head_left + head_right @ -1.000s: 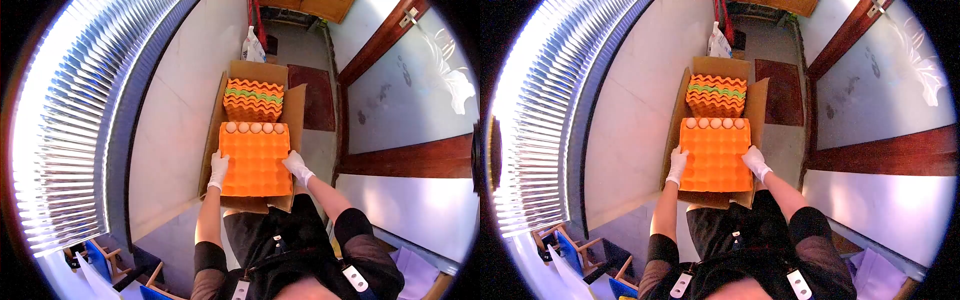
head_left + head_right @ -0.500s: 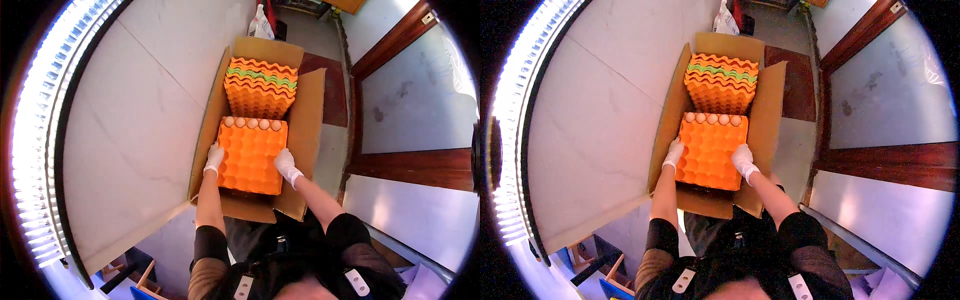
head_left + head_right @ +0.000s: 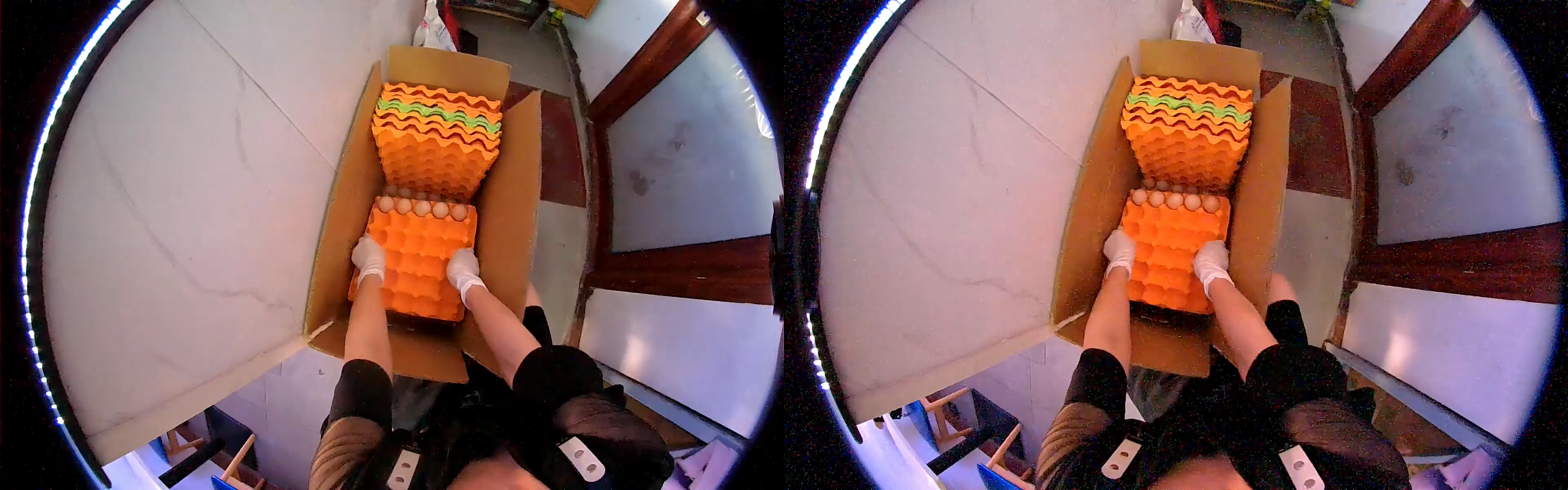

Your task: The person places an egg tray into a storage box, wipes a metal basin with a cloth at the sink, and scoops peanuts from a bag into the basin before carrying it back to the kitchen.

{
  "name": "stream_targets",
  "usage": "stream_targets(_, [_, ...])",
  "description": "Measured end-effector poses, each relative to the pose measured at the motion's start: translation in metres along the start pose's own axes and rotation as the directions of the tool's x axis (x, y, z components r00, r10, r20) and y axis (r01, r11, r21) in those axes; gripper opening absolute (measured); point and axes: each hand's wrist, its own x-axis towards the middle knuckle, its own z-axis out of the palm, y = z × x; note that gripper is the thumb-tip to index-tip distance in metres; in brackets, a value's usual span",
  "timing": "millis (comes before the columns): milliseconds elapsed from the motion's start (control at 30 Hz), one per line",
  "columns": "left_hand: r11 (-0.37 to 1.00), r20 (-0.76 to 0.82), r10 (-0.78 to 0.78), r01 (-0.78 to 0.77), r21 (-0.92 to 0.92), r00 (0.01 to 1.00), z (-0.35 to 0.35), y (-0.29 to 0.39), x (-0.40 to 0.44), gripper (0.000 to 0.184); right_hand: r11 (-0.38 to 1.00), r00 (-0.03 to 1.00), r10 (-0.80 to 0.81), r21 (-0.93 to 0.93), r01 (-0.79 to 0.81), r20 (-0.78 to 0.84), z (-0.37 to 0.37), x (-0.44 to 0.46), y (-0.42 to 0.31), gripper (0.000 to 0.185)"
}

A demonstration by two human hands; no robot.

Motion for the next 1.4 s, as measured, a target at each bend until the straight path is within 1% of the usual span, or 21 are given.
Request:
stream_targets(67, [0.988,-0.094,0.017,-0.002,0.157,0.995,0.008,0.003,0.005,0.020,0.961,0.988,0.151,0.233,-0.149,0.009,0.016,0.013,0.001,0.029])
stream_targets(200, [0.968,0.079,-0.018,-0.002,0.250,0.997,-0.014,0.024,-0.004,0.010,0.999,0.977,-0.020,-0.040,0.029,0.214,0.024,0.016,0.011,0.030])
stream_targets(300, [0.940,0.062,-0.008,-0.014,0.341,0.998,-0.002,0.027,0.000,0.009,0.960,0.985,0.153,0.226,-0.167,0.080,0.046,0.026,0.013,0.030])
stream_targets(333, [0.945,0.092,0.009,-0.039,0.325,0.996,-0.002,0.027,0.001,0.010,0.982,0.986,0.130,0.123,-0.142,0.105,0.031,0.012,0.008,0.029])
stream_targets(433, [0.960,0.161,0.017,-0.061,0.274,0.987,0.001,0.020,0.007,0.016,0.945,0.965,0.200,0.226,-0.236,0.170,0.069,0.043,0.018,0.028])
stream_targets(500, [0.970,0.201,-0.009,-0.041,0.241,0.980,0.011,0.017,0.008,0.026,0.952,0.954,-0.017,-0.287,0.107,0.299,0.073,0.045,0.025,0.029])
stream_targets(533, [0.993,0.280,-0.113,0.099,0.063,0.953,0.013,0.019,0.007,0.047,0.913,0.941,-0.044,-0.369,0.175,0.336,0.073,0.046,0.026,0.030])
stream_targets(567, [0.996,0.327,-0.083,0.066,0.061,0.941,0.014,0.018,0.004,0.051,0.863,0.925,-0.071,-0.442,0.245,0.372,0.074,0.047,0.027,0.030])
stream_targets(667, [0.998,0.459,0.021,-0.047,0.046,0.888,0.008,0.017,-0.021,0.062,0.967,0.953,0.013,-0.247,0.065,0.304,0.086,0.053,0.033,0.034])
stream_targets(733, [0.999,0.420,0.001,0.018,-0.040,0.907,0.033,0.004,-0.011,0.060,0.993,0.959,0.078,-0.104,-0.051,0.274,0.094,0.059,0.032,0.036])
stream_targets(767, [0.995,0.401,-0.014,0.052,-0.085,0.916,0.038,0.000,-0.007,0.060,0.951,0.936,0.003,-0.291,0.106,0.352,0.090,0.058,0.026,0.037])
stream_targets(833, [0.994,0.382,0.021,0.024,-0.111,0.924,0.046,-0.007,0.000,0.055,0.706,0.843,-0.066,-0.573,0.417,0.533,0.073,0.053,0.015,0.039])
stream_targets(933, [0.994,0.320,-0.036,0.067,-0.087,0.947,0.048,-0.009,-0.008,0.050,0.088,0.634,0.025,-0.633,0.769,0.773,0.051,0.030,0.009,0.041])
stream_targets(1033, [0.985,0.255,-0.175,0.169,0.046,0.951,-0.006,0.025,-0.046,0.043,-0.051,0.672,0.114,-0.672,0.739,0.731,0.082,0.039,0.016,0.040])
stream_targets(1067, [0.966,0.232,-0.250,0.226,0.128,0.940,-0.018,0.036,-0.059,0.041,0.576,0.881,0.162,-0.768,0.281,0.444,0.104,0.039,0.024,0.040])
stream_targets(1100, [0.936,0.199,-0.325,0.285,0.207,0.925,-0.023,0.041,-0.068,0.039,0.956,0.977,0.190,-0.246,-0.161,0.099,0.125,0.040,0.031,0.039])
stream_targets(1167, [0.940,0.408,-0.300,0.195,0.279,0.862,0.079,-0.006,-0.036,0.038,0.889,0.992,-0.009,-0.456,-0.051,-0.129,0.103,0.011,0.016,0.036])
stream_targets(1200, [0.970,0.581,-0.229,0.129,0.208,0.781,0.054,0.002,-0.054,0.040,0.766,0.980,-0.188,-0.634,0.111,-0.056,0.074,-0.008,0.009,0.033])
stream_targets(1233, [0.990,0.725,-0.140,0.074,0.123,0.674,0.039,0.008,-0.065,0.041,0.703,0.957,-0.278,-0.663,0.258,0.079,0.068,-0.011,0.008,0.036])
stream_targets(1300, [0.956,0.489,-0.196,0.055,0.288,0.850,0.068,0.004,-0.083,0.042,0.536,0.844,-0.412,-0.657,0.530,0.345,0.064,-0.016,0.013,0.043])
stream_targets(1400, [0.875,0.118,-0.312,0.236,0.424,0.943,0.135,-0.009,-0.083,0.042,0.703,0.877,-0.265,-0.543,0.460,0.400,0.061,-0.028,0.017,0.047])
